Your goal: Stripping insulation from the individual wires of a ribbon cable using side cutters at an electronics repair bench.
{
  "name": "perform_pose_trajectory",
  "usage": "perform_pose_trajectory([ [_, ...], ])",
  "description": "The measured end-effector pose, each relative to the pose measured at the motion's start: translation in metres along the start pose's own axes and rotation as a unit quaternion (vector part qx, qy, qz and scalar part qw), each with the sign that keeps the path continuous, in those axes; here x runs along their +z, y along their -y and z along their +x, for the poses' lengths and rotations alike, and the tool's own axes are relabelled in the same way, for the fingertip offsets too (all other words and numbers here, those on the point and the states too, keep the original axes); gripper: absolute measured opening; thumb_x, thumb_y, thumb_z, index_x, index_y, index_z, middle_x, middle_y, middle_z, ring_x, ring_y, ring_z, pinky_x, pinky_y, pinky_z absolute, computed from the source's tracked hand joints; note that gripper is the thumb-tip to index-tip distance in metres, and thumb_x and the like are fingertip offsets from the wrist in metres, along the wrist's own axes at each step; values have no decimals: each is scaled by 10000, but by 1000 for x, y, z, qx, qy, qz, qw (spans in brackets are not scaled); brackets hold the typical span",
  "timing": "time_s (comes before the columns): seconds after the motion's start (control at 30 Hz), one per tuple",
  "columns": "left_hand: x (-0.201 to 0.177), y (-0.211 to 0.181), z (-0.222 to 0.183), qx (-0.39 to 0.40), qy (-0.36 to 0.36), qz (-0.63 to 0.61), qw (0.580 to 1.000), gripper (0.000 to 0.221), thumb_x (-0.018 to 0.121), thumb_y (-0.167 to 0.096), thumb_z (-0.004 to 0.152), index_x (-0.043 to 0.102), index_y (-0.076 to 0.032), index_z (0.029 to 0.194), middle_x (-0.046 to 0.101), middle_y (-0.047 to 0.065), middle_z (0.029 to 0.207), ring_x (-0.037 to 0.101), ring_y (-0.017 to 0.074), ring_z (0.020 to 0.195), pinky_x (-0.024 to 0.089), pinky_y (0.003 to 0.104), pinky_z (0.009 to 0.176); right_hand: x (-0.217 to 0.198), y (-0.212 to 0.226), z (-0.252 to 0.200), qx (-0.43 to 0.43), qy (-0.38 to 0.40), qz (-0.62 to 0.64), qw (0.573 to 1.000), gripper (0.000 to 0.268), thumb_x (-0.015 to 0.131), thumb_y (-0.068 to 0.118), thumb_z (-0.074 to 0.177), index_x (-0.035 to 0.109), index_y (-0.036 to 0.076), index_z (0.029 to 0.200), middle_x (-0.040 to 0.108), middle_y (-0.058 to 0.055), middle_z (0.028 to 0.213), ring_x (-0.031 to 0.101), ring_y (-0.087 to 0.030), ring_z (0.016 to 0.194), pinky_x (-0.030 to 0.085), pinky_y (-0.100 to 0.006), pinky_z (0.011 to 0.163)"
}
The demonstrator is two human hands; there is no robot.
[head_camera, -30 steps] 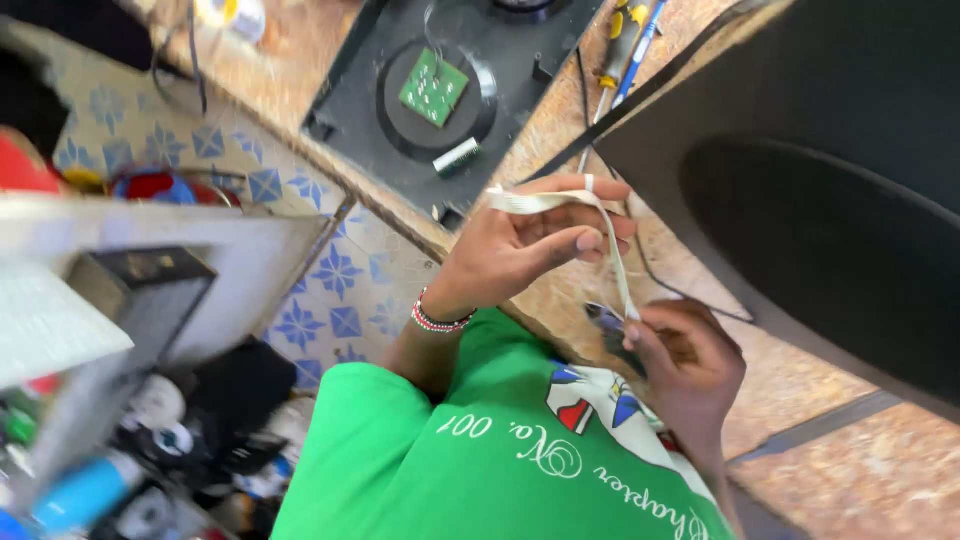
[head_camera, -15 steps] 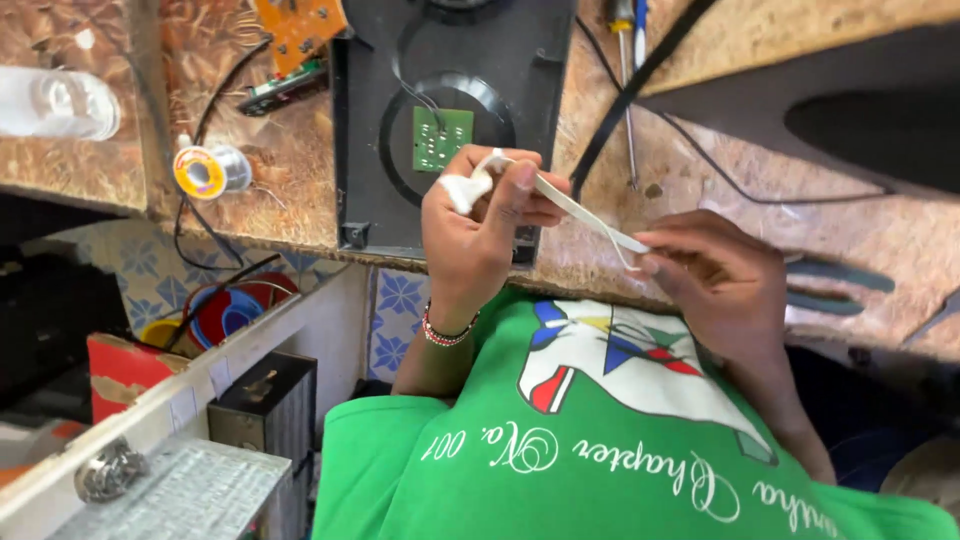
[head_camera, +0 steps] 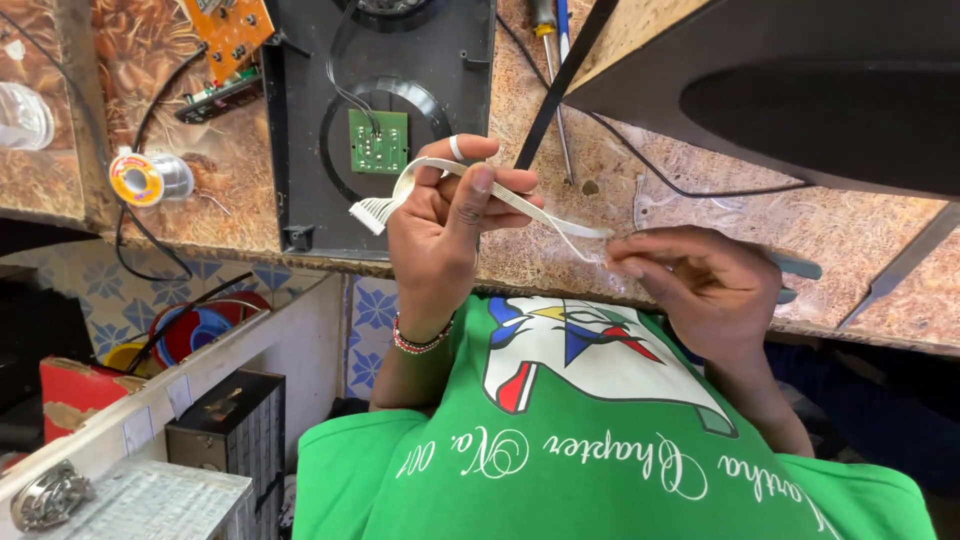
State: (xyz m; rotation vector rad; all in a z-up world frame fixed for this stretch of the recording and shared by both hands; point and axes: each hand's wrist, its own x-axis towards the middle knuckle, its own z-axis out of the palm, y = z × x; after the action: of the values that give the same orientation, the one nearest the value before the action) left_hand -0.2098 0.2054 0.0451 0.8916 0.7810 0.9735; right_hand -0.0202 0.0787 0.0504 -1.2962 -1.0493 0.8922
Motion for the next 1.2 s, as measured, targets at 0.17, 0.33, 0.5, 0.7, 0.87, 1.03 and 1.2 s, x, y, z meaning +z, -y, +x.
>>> perform_pose_trajectory([
  [0.17, 7, -1, -5, -9, 17, -22, 1000, 287, 574, -212, 1070, 520, 16, 1236, 749, 291, 1022, 774, 324, 900, 676, 372, 754, -10, -17, 1, -15, 31, -31, 999, 378, 768, -90, 833, 654, -156, 1187, 705, -291, 1030, 754, -365, 889, 638, -486, 807],
  [0.33, 15, 0, -11, -28, 48, -15, 998, 294, 572, -244, 1078, 520, -16, 1258, 760, 240, 1049, 774, 266, 922, 673, 351, 783, -9, -14, -12, 77, 34, -6, 996, 253, 617, 92, 1013, 703, -83, 1175, 757, -179, 963, 707, -179, 906, 621, -371, 811],
  [0.5, 16, -5, -15, -40, 87, -64, 993, 280, 598, -206, 1073, 546, 15, 1238, 750, 217, 1078, 771, 292, 981, 692, 353, 796, -10, -6, -21, 120, -9, 25, 992, 202, 727, 30, 928, 654, -49, 1100, 738, -172, 988, 771, -228, 877, 654, -278, 823],
  [0.7, 21, -6, -19, -29, 115, -75, 990, 203, 598, -178, 1083, 577, -28, 1219, 747, 219, 1067, 773, 297, 990, 695, 367, 817, -11, -2, -33, 1, -132, -77, 988, 253, 746, -203, 946, 578, -148, 1127, 682, -290, 1023, 750, -362, 932, 664, -392, 841],
  [0.87, 25, -7, -20, -36, 111, -78, 990, 206, 598, -170, 1076, 584, -11, 1207, 745, 246, 1044, 778, 323, 937, 695, 375, 799, -20, -2, -41, -79, -128, -134, 980, 286, 820, -170, 890, 608, -143, 1080, 691, -306, 1011, 759, -395, 962, 653, -384, 846],
  [1.03, 24, -4, -22, -126, 122, -7, 984, 334, 566, -320, 1042, 569, -51, 1241, 758, 255, 1046, 789, 312, 905, 688, 345, 808, -33, 0, -36, -78, -116, -124, 982, 191, 769, -83, 881, 645, -147, 1011, 699, -296, 966, 749, -356, 841, 631, -363, 767],
  [1.2, 23, -16, -22, -183, 266, 139, 936, 476, 481, -405, 1022, 674, 29, 1051, 797, 204, 1009, 823, 273, 908, 714, 337, 749, -45, 13, -36, -61, -151, -49, 985, 284, 777, -17, 839, 653, -105, 1079, 711, -270, 982, 762, -289, 811, 648, -308, 709],
])
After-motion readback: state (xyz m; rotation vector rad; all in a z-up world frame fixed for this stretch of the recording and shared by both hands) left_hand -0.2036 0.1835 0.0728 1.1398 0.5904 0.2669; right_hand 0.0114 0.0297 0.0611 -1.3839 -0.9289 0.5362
